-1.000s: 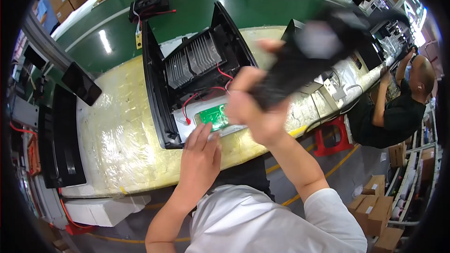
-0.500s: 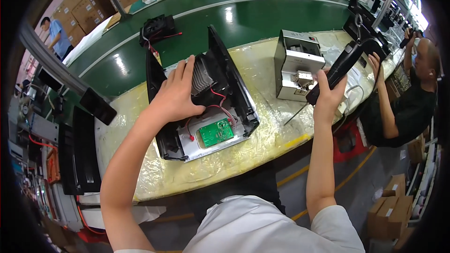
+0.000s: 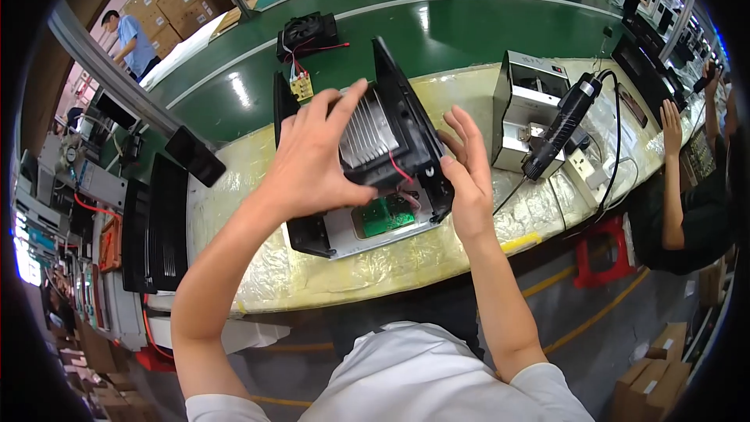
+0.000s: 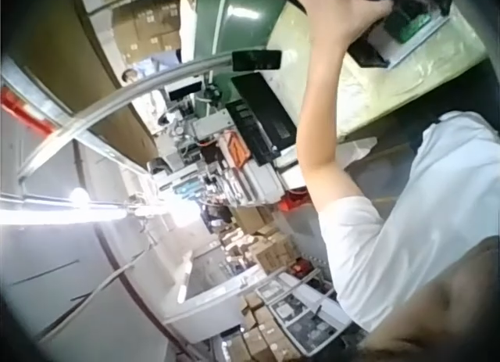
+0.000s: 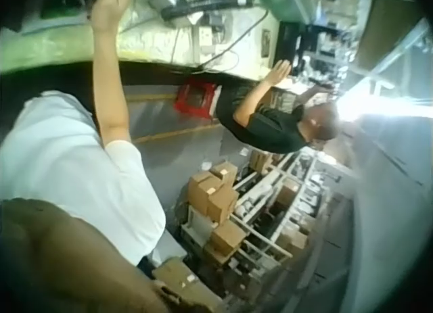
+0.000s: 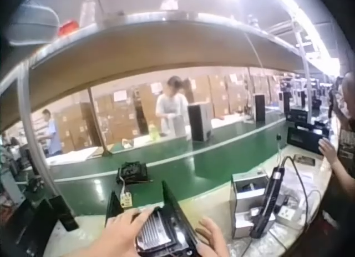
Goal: Assembling electronic units by placing heatsink and fan components into housings and securing them with an electric screwdriver.
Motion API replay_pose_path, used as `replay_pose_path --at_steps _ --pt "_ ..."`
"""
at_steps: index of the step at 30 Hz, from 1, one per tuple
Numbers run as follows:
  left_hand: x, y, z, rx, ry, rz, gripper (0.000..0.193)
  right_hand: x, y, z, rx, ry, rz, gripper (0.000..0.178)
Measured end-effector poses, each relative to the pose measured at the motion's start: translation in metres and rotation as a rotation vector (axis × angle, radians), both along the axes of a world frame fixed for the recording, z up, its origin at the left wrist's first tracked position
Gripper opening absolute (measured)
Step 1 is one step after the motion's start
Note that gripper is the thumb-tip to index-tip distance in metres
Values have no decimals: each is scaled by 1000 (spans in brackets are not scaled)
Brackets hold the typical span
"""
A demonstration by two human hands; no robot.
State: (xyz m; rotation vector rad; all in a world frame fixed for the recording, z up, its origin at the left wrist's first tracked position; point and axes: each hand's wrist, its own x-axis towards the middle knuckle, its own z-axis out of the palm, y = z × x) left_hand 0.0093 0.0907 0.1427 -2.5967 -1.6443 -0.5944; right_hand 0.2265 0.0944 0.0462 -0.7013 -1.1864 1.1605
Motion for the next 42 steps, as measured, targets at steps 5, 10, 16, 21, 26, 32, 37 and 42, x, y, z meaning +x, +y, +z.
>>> replay_pose_path --at_steps 5,10,16,21,26,32,37,42 --pt "3 -10 -25 -165 13 12 118 -6 -6 -2 5 -3 -22 64" --pt "3 -13 -33 -153 149 24 115 -9 -10 -1 25 -3 -46 60" --pt "-5 -13 -43 -82 189 -51 113 -20 -10 -6 76 -45 29 54" --pt "-8 -20 -47 -42 193 -65 108 -19 -8 -7 61 -67 89 54" --pt "-31 -49 -34 140 -93 42 89 -17 -16 -10 -42 -138 142 59" --pt "-50 -124 -96 -148 -823 194 90 -24 -23 -16 -103 -150 202 60" --pt "-57 -168 -107 -65 -853 262 70 -58 -8 -10 -111 -140 344 59" --pt "-91 -131 -90 82 -638 350 59 -126 65 -7 -59 -66 480 57"
